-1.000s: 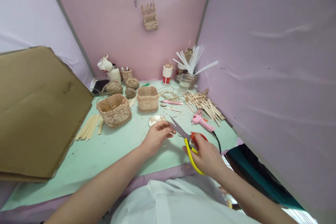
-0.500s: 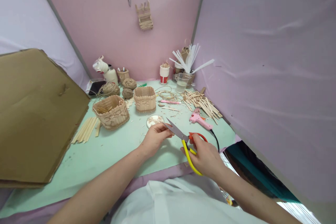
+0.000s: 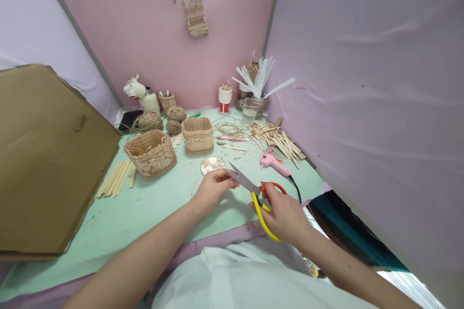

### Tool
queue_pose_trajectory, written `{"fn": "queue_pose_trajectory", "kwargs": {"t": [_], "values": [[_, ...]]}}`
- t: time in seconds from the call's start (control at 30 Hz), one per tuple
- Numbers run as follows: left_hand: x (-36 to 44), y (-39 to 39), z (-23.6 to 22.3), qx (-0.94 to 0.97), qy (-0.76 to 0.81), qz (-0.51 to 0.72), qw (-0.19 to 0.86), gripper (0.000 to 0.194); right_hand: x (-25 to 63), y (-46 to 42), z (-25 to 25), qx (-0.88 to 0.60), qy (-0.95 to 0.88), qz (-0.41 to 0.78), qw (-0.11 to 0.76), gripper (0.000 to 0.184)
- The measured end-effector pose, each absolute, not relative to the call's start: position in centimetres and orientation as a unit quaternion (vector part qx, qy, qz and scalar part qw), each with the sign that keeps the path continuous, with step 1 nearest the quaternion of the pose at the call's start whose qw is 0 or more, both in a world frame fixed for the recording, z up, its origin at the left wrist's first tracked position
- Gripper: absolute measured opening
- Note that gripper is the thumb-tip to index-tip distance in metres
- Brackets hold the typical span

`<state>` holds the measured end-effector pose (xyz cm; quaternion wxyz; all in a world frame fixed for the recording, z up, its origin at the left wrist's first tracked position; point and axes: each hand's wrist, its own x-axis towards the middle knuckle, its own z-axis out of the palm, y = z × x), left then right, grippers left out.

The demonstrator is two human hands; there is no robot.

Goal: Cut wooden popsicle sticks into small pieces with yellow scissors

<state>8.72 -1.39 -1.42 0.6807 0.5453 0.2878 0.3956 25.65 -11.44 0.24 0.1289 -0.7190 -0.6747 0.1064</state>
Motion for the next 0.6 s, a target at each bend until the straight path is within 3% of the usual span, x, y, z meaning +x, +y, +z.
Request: {"fn": "queue_pose_trajectory", "kwargs": {"t": [0.43, 0.53, 0.6], "values": [[8.8, -1.9, -1.2, 0.586, 0.302, 0.338, 0.672, 0.009, 26.6, -12.6, 0.2, -0.719, -0.683, 0.102, 0.074, 0.034], [9.0, -2.0, -1.3, 0.594, 0.307, 0.312, 0.675, 0.009, 27.1, -12.9, -0.3, -0.718, -0.672, 0.147, 0.108, 0.031], [9.2, -2.1, -1.5, 0.578, 0.312, 0.301, 0.691, 0.010, 27.2, -12.9, -0.2, -0.696, -0.657, 0.243, 0.158, 0.031]]}}
